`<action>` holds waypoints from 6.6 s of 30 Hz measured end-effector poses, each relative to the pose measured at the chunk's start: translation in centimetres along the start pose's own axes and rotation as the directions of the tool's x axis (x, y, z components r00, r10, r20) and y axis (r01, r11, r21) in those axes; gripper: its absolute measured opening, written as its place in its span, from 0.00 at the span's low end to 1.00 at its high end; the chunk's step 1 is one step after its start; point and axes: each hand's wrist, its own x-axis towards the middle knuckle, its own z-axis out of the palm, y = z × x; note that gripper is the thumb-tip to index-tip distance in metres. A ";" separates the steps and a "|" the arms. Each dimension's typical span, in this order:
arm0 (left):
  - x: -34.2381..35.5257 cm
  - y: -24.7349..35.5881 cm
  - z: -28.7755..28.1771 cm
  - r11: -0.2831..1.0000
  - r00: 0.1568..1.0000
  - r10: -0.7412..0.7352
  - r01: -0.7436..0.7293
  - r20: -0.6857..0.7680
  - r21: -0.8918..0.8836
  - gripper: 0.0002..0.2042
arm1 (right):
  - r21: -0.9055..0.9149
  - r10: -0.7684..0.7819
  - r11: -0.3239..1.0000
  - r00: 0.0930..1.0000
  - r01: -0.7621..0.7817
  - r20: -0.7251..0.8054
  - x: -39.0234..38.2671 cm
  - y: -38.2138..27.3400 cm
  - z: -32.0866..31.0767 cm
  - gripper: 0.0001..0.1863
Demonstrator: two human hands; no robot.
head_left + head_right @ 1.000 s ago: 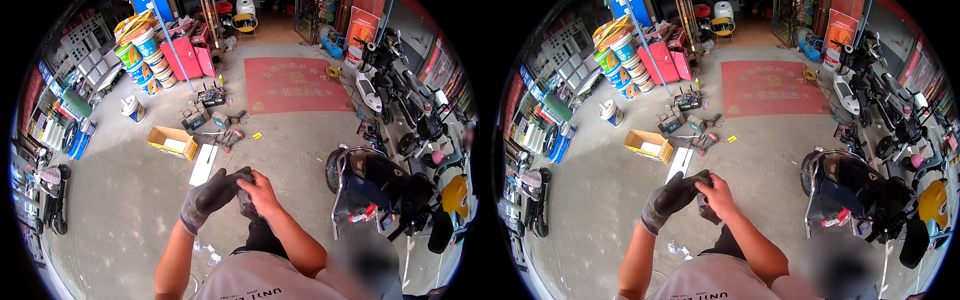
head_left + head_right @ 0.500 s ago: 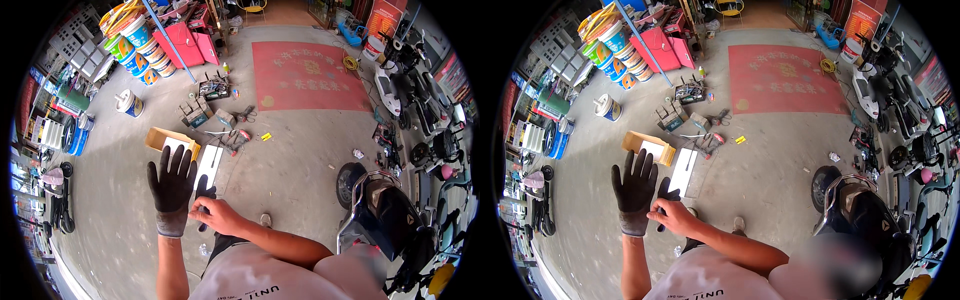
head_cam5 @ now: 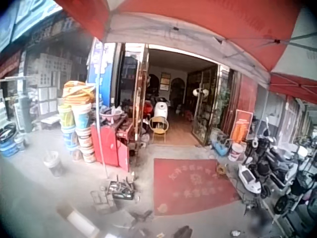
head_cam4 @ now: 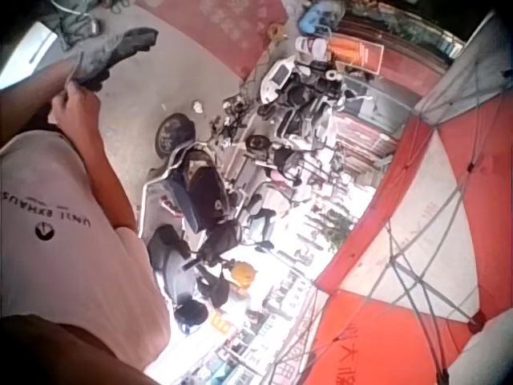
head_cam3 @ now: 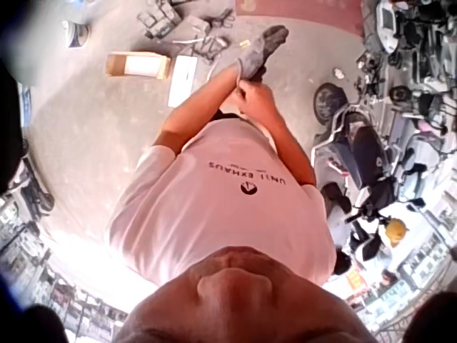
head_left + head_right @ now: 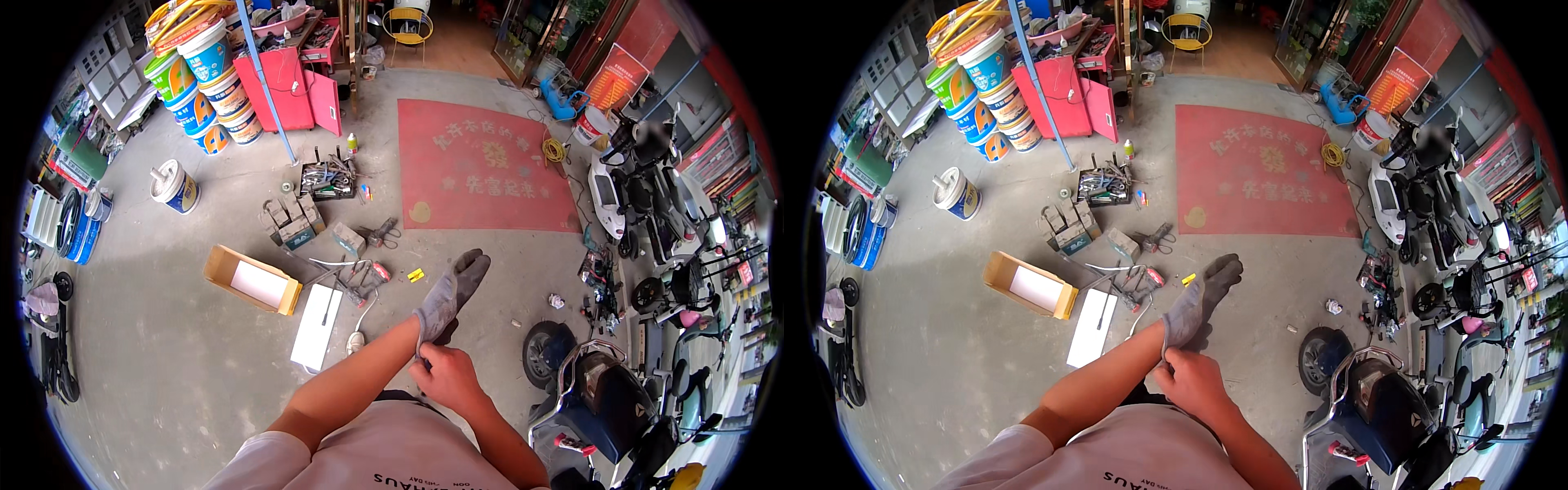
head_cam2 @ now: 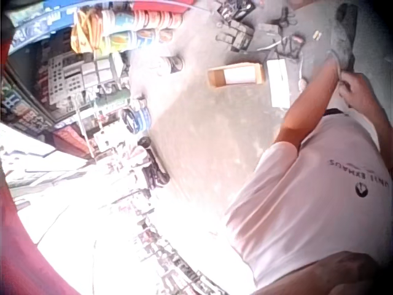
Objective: The person puts on gloves, retrieves a cordless impact wrench and drill, then works on the rear wheel of a blue scooter. They remove the rear mudguard and loosen wheel nuts using the impact wrench and a socket extension.
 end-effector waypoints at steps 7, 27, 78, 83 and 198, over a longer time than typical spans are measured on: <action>13.1 -3.7 -5.2 0.526 0.642 0.354 0.465 0.680 -0.712 0.15 | 0.088 0.132 0.989 0.972 -0.117 -0.196 6.3 -1.3 -0.8 0.07; 1.5 -1.9 11.8 0.734 0.790 -0.237 -0.237 0.566 0.637 0.19 | 0.376 0.498 0.866 0.498 -0.329 -0.710 -7.1 9.6 -6.3 0.33; -1.5 3.4 11.5 0.727 0.502 -0.068 -0.567 0.862 0.387 0.20 | 0.852 0.430 0.390 0.749 0.348 -0.503 -3.9 12.4 -10.5 0.33; -2.6 0.6 10.7 0.722 0.501 -0.095 -0.561 0.860 0.406 0.23 | 0.817 0.657 0.576 0.602 -0.013 -0.454 -0.7 12.1 -10.5 0.31; -5.0 10.4 17.1 0.564 -0.249 -0.026 0.796 0.968 0.220 0.38 | 0.553 0.192 0.797 0.766 0.243 -0.613 -9.7 1.4 -13.7 0.22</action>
